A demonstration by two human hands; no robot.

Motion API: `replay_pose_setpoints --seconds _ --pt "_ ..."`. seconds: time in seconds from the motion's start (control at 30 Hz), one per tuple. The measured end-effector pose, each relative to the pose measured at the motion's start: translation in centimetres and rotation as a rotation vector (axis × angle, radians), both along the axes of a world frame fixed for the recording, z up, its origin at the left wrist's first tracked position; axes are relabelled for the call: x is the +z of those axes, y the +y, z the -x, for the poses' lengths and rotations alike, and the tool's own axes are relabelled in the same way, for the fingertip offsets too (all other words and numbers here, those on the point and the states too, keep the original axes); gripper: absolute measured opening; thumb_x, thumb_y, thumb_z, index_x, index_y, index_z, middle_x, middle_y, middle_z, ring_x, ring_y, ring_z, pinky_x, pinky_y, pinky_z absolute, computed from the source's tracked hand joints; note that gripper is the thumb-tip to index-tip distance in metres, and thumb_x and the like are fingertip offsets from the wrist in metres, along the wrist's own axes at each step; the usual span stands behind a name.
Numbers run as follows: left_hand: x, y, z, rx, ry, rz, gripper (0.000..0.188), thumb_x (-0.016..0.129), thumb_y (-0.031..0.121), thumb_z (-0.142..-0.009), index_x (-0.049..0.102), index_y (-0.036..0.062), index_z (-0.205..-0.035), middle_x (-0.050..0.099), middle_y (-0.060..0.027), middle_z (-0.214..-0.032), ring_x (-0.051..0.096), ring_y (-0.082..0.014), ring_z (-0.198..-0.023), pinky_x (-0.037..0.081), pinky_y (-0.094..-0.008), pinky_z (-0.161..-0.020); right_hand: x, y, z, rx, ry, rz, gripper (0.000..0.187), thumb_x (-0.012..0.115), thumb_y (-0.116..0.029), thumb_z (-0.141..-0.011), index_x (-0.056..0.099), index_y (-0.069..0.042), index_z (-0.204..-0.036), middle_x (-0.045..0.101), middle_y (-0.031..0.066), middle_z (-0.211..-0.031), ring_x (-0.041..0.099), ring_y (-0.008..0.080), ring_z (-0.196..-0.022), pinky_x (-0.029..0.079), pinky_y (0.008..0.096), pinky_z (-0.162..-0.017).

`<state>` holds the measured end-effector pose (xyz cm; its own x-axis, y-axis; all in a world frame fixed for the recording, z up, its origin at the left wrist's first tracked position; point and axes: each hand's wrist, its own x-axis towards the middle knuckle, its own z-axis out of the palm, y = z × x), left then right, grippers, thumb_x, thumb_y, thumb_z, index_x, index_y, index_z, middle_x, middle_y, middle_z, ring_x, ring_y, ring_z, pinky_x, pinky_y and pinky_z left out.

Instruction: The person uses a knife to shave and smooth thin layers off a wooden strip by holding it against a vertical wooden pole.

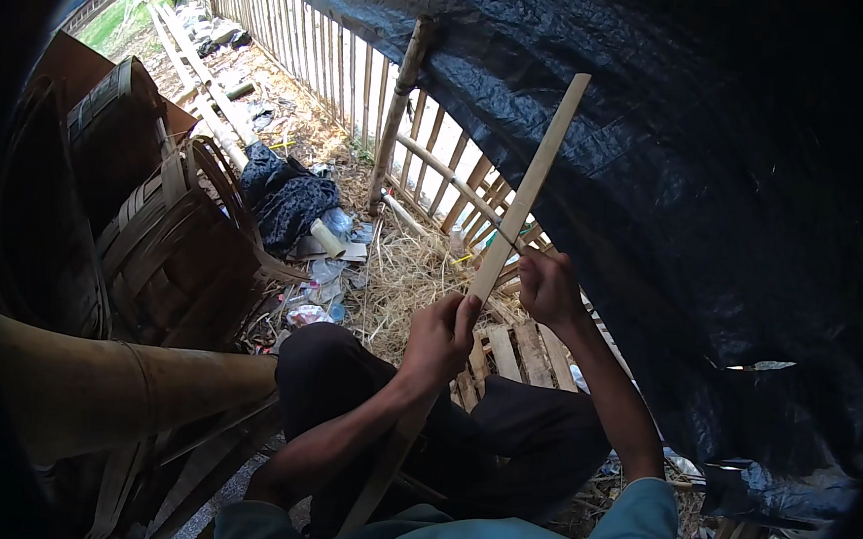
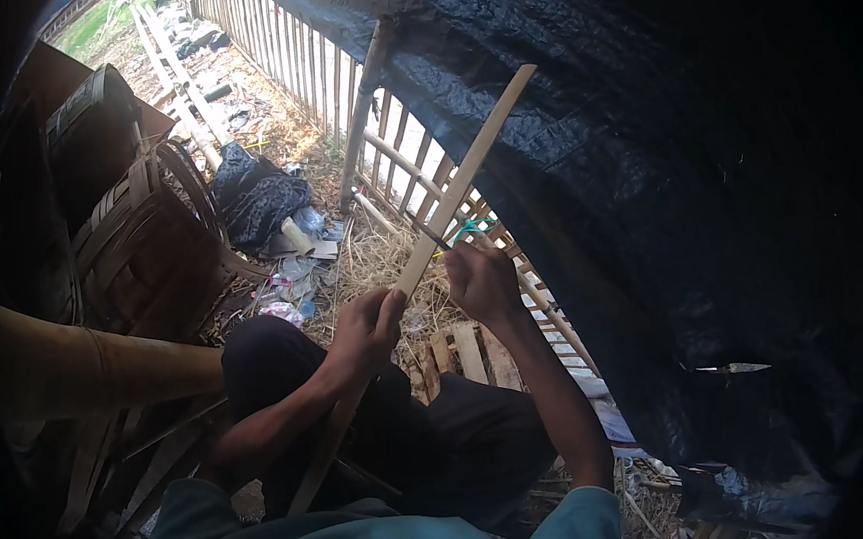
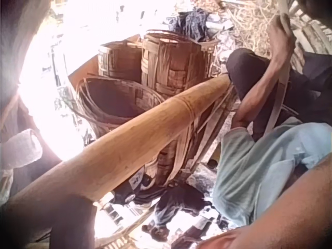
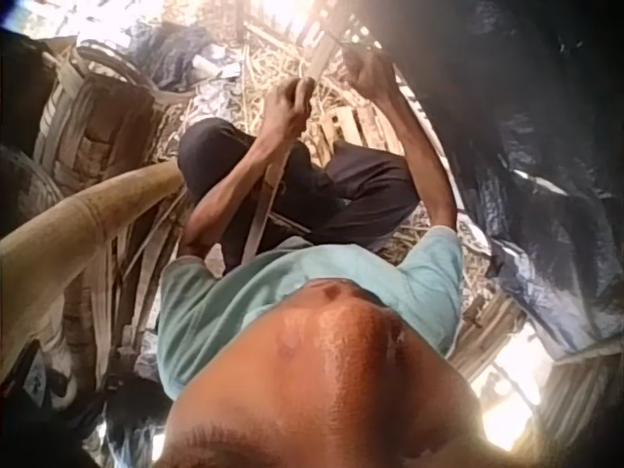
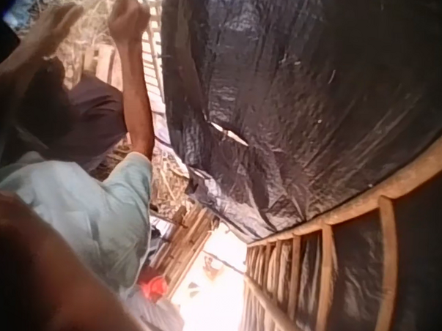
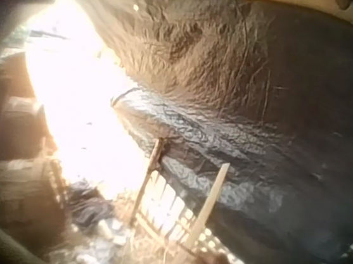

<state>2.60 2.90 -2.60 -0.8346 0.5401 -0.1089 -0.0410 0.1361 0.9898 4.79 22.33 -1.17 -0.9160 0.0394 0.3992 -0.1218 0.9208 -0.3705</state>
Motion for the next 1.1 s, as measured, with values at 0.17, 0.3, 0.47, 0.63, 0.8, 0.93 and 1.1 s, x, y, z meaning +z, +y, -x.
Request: replay_pose_setpoints --seconds 0.17,0.3,0.47,0.63,0.8,0.93,1.1 --pt "0.3 0.0 1.1 -0.045 -0.229 -0.153 0.034 0.042 0.028 -0.096 0.047 0.0046 -0.072 0.042 0.0021 -0.053 0.039 -0.0051 -0.04 0.032 -0.0218 -0.036 0.6 -1.0 0.0 -0.002 0.036 0.065 0.033 0.047 -0.028 -0.089 0.051 -0.003 -0.068 0.047 0.0152 -0.049 0.053 0.0362 -0.048 0.04 0.0411 -0.045" --pt "1.0 -0.6 1.2 -0.046 -0.332 -0.189 0.034 0.04 0.029 -0.096 0.047 0.0042 -0.074 0.042 0.0023 -0.053 0.038 -0.005 -0.04 0.032 -0.0219 -0.036 0.4 -1.4 -0.8 0.283 -0.119 0.037 0.045 0.043 -0.04 -0.091 0.049 -0.004 -0.064 0.045 0.0133 -0.045 0.053 0.0325 -0.044 0.04 0.04 -0.043" --pt "0.7 -1.2 1.6 -0.146 -0.492 -0.28 0.038 0.036 0.036 -0.097 0.046 0.0064 -0.075 0.039 0.0027 -0.052 0.035 -0.0061 -0.038 0.03 -0.0224 -0.035 -0.9 -3.1 -1.4 0.388 -0.164 0.083 0.051 0.038 -0.046 -0.091 0.049 -0.004 -0.064 0.044 0.0133 -0.045 0.052 0.0339 -0.043 0.039 0.0407 -0.041" --pt "0.6 -1.2 1.7 -0.178 -0.667 -0.253 0.038 0.033 0.037 -0.097 0.044 0.0101 -0.074 0.037 0.0031 -0.051 0.034 -0.0068 -0.037 0.027 -0.0222 -0.034 -1.2 -4.4 -1.6 0.33 -0.136 0.076 0.054 0.035 -0.05 -0.091 0.05 -0.005 -0.065 0.048 0.0128 -0.047 0.054 0.0327 -0.044 0.042 0.0414 -0.042" --pt "-0.1 -1.1 1.4 -0.17 -0.604 -0.194 0.038 0.032 0.036 -0.098 0.041 0.0109 -0.07 0.035 0.004 -0.05 0.034 -0.0066 -0.037 0.026 -0.0228 -0.034 -1.1 -4.5 -1.7 0.179 -0.078 -0.068 0.053 0.036 -0.051 -0.09 0.051 -0.007 -0.066 0.05 0.0105 -0.047 0.056 0.0298 -0.045 0.044 0.0403 -0.043" --pt "-0.8 -0.9 0.8 -0.146 -0.408 -0.206 0.04 0.032 0.03 -0.098 0.043 0.0074 -0.067 0.038 0.0036 -0.05 0.035 -0.006 -0.039 0.028 -0.0244 -0.037 -0.1 -2.8 -0.1 -0.021 0.0 -0.035 0.038 0.045 -0.033 -0.09 0.052 -0.005 -0.067 0.05 0.0131 -0.049 0.056 0.0324 -0.046 0.044 0.0408 -0.043" --pt "-0.9 -0.7 0.9 -0.115 -0.393 -0.198 0.041 0.033 0.03 -0.098 0.042 0.0078 -0.065 0.038 0.0035 -0.049 0.034 -0.0055 -0.039 0.028 -0.0243 -0.037 0.5 -2.2 0.6 -0.061 -0.005 0.001 0.029 0.046 -0.026 -0.089 0.055 -0.004 -0.072 0.052 0.0181 -0.056 0.055 0.0373 -0.055 0.043 0.0448 -0.051"
